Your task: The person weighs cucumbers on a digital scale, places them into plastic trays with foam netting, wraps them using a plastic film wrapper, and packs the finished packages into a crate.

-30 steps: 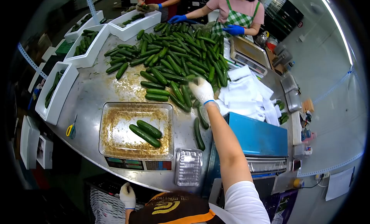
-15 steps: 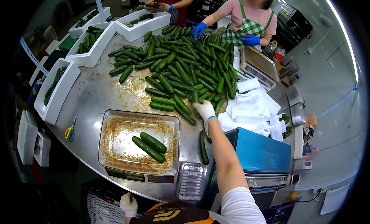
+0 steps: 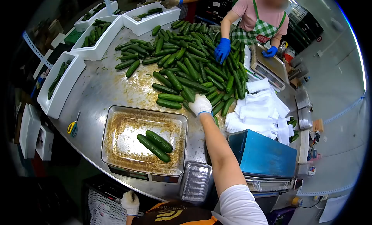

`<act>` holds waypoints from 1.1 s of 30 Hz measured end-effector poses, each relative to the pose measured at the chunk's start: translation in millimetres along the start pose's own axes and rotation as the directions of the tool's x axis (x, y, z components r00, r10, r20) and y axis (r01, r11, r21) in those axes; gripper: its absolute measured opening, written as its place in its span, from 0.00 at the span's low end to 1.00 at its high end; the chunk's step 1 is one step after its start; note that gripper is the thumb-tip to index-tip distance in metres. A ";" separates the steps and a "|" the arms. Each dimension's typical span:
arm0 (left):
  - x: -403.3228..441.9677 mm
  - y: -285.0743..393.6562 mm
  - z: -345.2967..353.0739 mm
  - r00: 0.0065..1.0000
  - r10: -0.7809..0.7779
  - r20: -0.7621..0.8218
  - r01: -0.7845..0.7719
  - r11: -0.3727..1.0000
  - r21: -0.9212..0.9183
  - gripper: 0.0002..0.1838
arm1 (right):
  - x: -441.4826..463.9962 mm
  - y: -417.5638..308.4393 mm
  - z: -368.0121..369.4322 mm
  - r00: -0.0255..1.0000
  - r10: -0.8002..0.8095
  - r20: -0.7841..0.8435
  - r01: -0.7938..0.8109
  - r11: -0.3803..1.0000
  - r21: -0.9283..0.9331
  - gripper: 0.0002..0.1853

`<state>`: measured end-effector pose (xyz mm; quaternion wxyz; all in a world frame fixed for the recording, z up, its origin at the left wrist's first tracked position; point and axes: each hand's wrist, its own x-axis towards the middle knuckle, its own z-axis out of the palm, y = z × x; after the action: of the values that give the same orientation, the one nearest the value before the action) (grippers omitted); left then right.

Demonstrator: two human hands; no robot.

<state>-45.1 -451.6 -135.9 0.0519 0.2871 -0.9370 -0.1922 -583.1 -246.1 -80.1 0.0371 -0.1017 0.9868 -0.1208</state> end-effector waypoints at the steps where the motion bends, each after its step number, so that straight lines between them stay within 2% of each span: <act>1: -0.1 -0.3 0.1 1.000 -0.003 0.010 0.003 1.000 0.004 0.08 | 0.9 -1.4 -3.6 1.000 -0.011 0.015 0.011 1.000 -0.024 0.24; 2: 0.4 -0.3 -0.3 1.000 -0.006 0.020 0.006 1.000 0.008 0.08 | 5.0 -2.5 -9.7 0.992 0.018 0.122 -0.018 1.000 0.006 0.24; 5: 0.5 0.0 0.1 0.999 -0.025 0.024 0.024 0.999 0.024 0.07 | 8.2 -9.9 -20.7 0.972 0.061 0.228 -0.060 0.998 -0.014 0.24; 9: -0.3 0.8 0.9 1.000 -0.029 -0.009 0.029 1.000 -0.006 0.06 | 10.0 -3.1 -17.2 0.957 0.122 0.262 -0.142 0.988 0.061 0.28; 10: 1.1 1.7 0.7 0.999 -0.038 0.010 0.038 0.999 0.008 0.06 | 11.8 3.7 -10.8 0.958 0.128 0.257 -0.160 0.981 0.108 0.30; 13: 3.2 3.6 -3.2 0.999 -0.042 0.033 0.041 0.999 0.031 0.05 | 1.7 21.3 6.9 0.992 0.061 0.106 -0.088 0.959 0.270 0.26; 14: 2.4 1.6 -0.9 1.000 -0.013 -0.013 0.013 1.000 0.005 0.05 | -3.0 20.2 2.5 0.988 0.082 0.129 -0.120 0.937 0.327 0.25; 15: 1.7 -0.5 1.1 0.998 0.015 -0.059 -0.016 1.000 -0.018 0.05 | -8.7 22.8 -6.8 0.985 0.085 0.150 -0.126 0.948 0.292 0.27; 17: 0.8 -1.4 1.0 1.000 -0.005 -0.011 0.005 1.000 0.002 0.06 | -19.6 24.7 -27.2 0.981 0.108 0.158 -0.165 0.894 0.416 0.25; 19: 4.9 7.6 -7.9 0.999 0.012 -0.031 -0.013 1.000 -0.012 0.06 | -29.6 16.3 -57.3 0.984 0.094 0.149 -0.160 0.828 0.537 0.22; 21: 3.6 6.6 -7.8 1.000 0.009 -0.013 -0.009 1.000 -0.012 0.06 | -30.9 15.7 -68.8 0.989 -0.054 0.140 -0.061 0.712 0.700 0.23; 23: 4.9 9.8 -11.4 1.000 -0.005 -0.012 0.004 1.000 -0.027 0.06 | -63.8 -28.8 -120.2 0.959 -0.100 0.265 -0.087 0.787 0.611 0.26; 26: 3.3 2.5 -5.4 1.000 -0.004 0.023 0.005 1.000 -0.024 0.07 | -100.2 -65.7 -125.5 0.875 -0.324 0.361 -0.015 0.727 0.687 0.32; 27: 1.6 2.0 -5.0 1.000 -0.006 0.012 0.006 1.000 -0.028 0.07 | -109.4 -76.7 -130.6 0.821 -0.285 0.494 -0.056 0.822 0.567 0.32; 29: 2.5 5.1 -6.9 1.000 -0.012 -0.012 0.012 0.999 -0.035 0.08 | -119.1 -78.8 -96.6 0.803 -0.421 0.423 0.146 0.826 0.544 0.33; 32: 0.6 2.9 -4.9 0.998 0.013 -0.057 -0.017 0.997 -0.069 0.08 | -118.2 -86.2 -93.3 0.859 -0.416 0.298 0.252 0.851 0.461 0.35; 33: -0.5 1.9 -4.0 0.998 0.011 -0.054 -0.014 0.998 -0.059 0.08 | -118.9 -87.7 -102.2 0.878 -0.392 0.276 0.247 0.863 0.440 0.33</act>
<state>-44.9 -451.2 -131.4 0.0868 0.2846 -0.9309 -0.2120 -460.2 -280.8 46.2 0.2136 -0.2772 0.8876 -0.2995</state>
